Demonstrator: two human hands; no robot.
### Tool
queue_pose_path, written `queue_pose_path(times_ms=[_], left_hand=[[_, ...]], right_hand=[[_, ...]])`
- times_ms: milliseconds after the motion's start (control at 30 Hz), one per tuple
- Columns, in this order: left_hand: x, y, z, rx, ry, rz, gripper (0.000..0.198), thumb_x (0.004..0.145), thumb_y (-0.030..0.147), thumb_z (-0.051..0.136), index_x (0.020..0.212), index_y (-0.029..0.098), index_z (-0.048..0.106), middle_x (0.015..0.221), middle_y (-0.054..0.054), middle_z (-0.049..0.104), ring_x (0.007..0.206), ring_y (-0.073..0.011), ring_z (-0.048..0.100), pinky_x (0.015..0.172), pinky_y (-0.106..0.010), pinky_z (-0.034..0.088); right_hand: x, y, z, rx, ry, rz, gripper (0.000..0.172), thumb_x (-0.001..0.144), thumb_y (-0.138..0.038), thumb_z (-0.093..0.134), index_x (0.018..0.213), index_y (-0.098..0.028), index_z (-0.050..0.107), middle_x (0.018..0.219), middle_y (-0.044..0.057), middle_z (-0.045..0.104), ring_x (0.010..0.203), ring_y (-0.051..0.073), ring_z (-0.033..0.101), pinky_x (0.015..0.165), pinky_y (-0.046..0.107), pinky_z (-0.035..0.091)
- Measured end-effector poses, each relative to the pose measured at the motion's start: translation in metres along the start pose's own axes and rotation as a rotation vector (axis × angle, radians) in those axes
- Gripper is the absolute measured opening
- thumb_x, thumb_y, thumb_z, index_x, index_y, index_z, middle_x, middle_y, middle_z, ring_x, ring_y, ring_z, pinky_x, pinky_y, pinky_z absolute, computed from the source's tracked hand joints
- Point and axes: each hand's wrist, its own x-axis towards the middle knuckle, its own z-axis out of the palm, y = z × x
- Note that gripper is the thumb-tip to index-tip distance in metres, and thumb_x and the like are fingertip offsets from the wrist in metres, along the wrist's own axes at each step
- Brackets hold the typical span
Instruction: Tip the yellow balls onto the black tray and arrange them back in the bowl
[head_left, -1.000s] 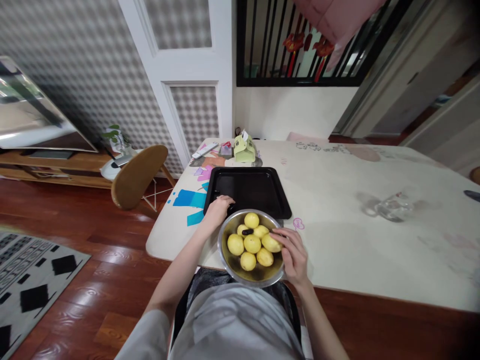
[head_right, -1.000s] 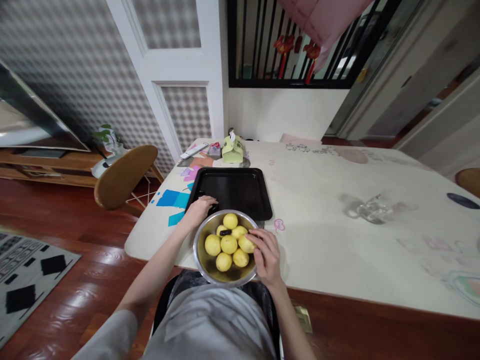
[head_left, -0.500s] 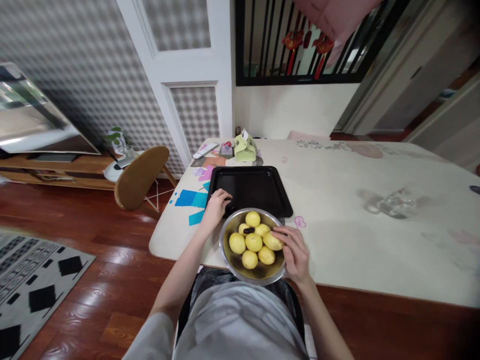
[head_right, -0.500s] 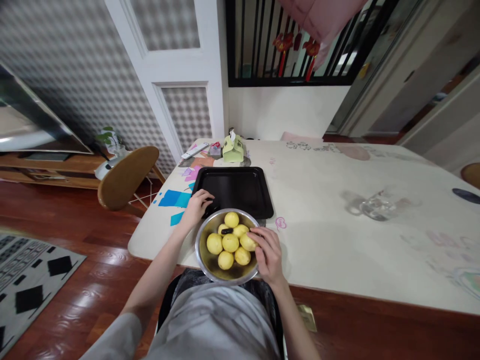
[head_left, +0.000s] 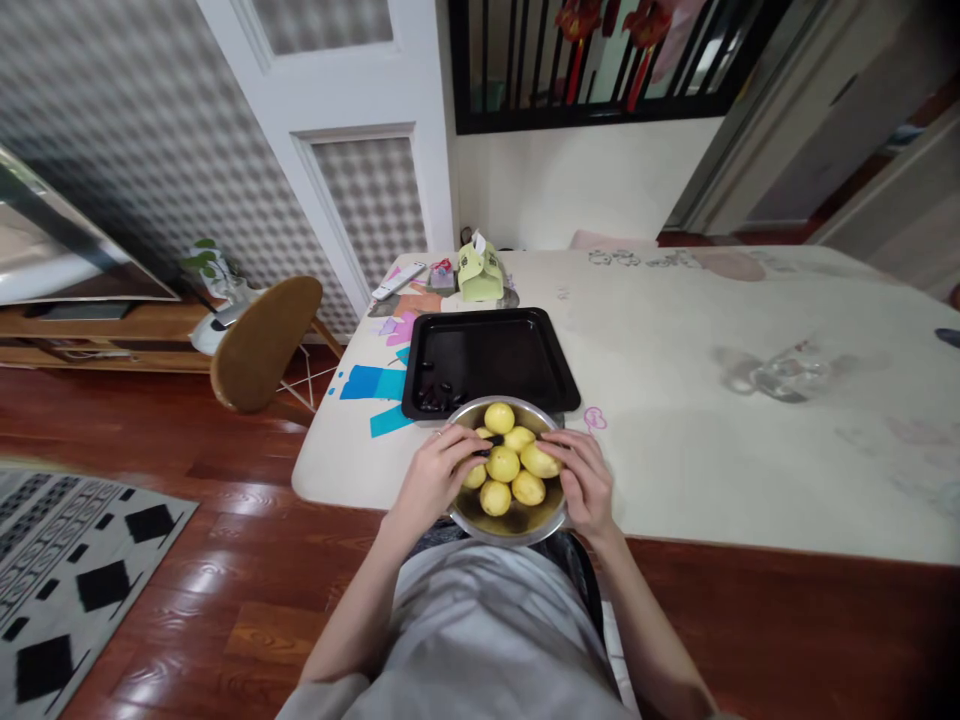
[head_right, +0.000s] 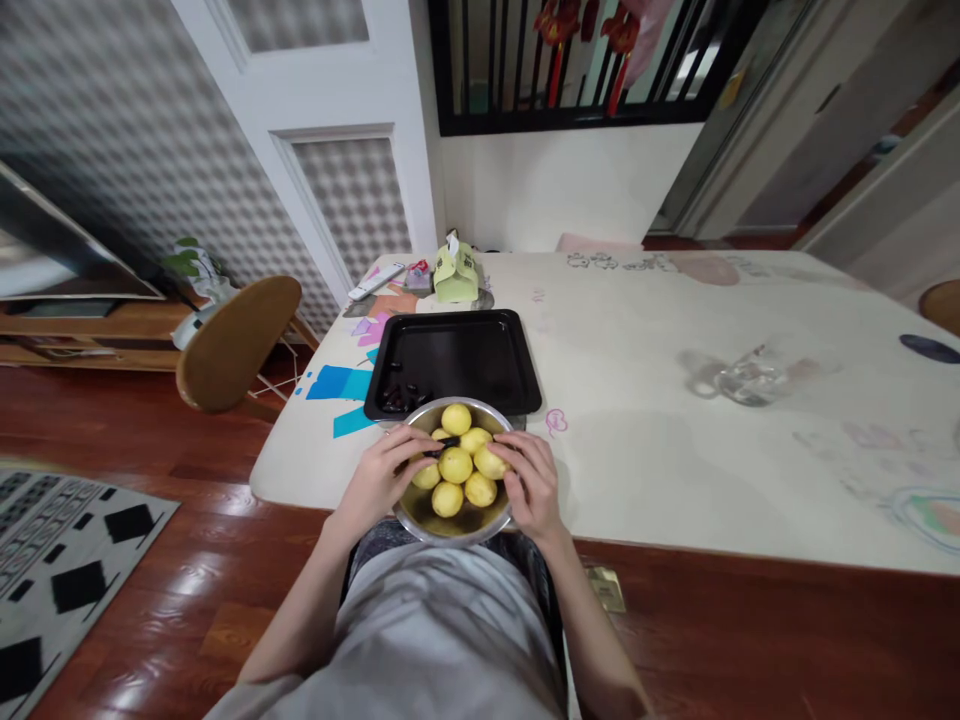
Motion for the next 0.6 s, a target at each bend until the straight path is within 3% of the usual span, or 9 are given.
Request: queue_pose_path(times_ms=[100, 333, 467, 600], left_hand=[[-0.006, -0.003, 0.001, -0.041, -0.060, 0.012, 0.016, 0.104, 0.020, 0.060, 0.109, 0.024, 0.075, 0.112, -0.007, 0.077, 0.107, -0.0236, 0.073, 0.100, -0.040, 0.058], [-0.015, 0.000, -0.001, -0.128, -0.072, 0.009, 0.013, 0.102, 0.018, 0.064, 0.110, 0.021, 0.074, 0.128, -0.010, 0.073, 0.118, -0.0230, 0.072, 0.105, -0.039, 0.059], [-0.015, -0.002, -0.001, -0.133, -0.003, 0.030, 0.016, 0.102, 0.020, 0.066, 0.116, 0.022, 0.073, 0.130, -0.011, 0.072, 0.122, -0.0242, 0.070, 0.106, -0.040, 0.058], [-0.006, -0.013, -0.004, -0.096, 0.146, 0.002, 0.016, 0.104, 0.020, 0.062, 0.115, 0.021, 0.073, 0.126, -0.010, 0.072, 0.119, -0.0230, 0.070, 0.104, -0.039, 0.058]], right_hand=[[0.000, 0.000, 0.000, -0.007, 0.001, 0.003, 0.039, 0.103, -0.027, 0.044, 0.128, -0.026, 0.073, 0.122, 0.010, 0.073, 0.113, 0.030, 0.067, 0.098, 0.053, 0.053], [-0.001, 0.001, 0.000, -0.007, -0.008, -0.015, 0.038, 0.104, -0.023, 0.043, 0.129, -0.026, 0.072, 0.123, 0.010, 0.072, 0.113, 0.029, 0.066, 0.097, 0.052, 0.052], [0.000, 0.000, 0.000, -0.012, -0.009, -0.018, 0.038, 0.104, -0.023, 0.044, 0.130, -0.027, 0.071, 0.123, 0.010, 0.072, 0.113, 0.029, 0.066, 0.097, 0.052, 0.052], [0.002, -0.001, -0.001, -0.008, -0.003, -0.028, 0.039, 0.103, -0.021, 0.044, 0.129, -0.027, 0.071, 0.122, 0.010, 0.072, 0.113, 0.029, 0.066, 0.096, 0.051, 0.051]])
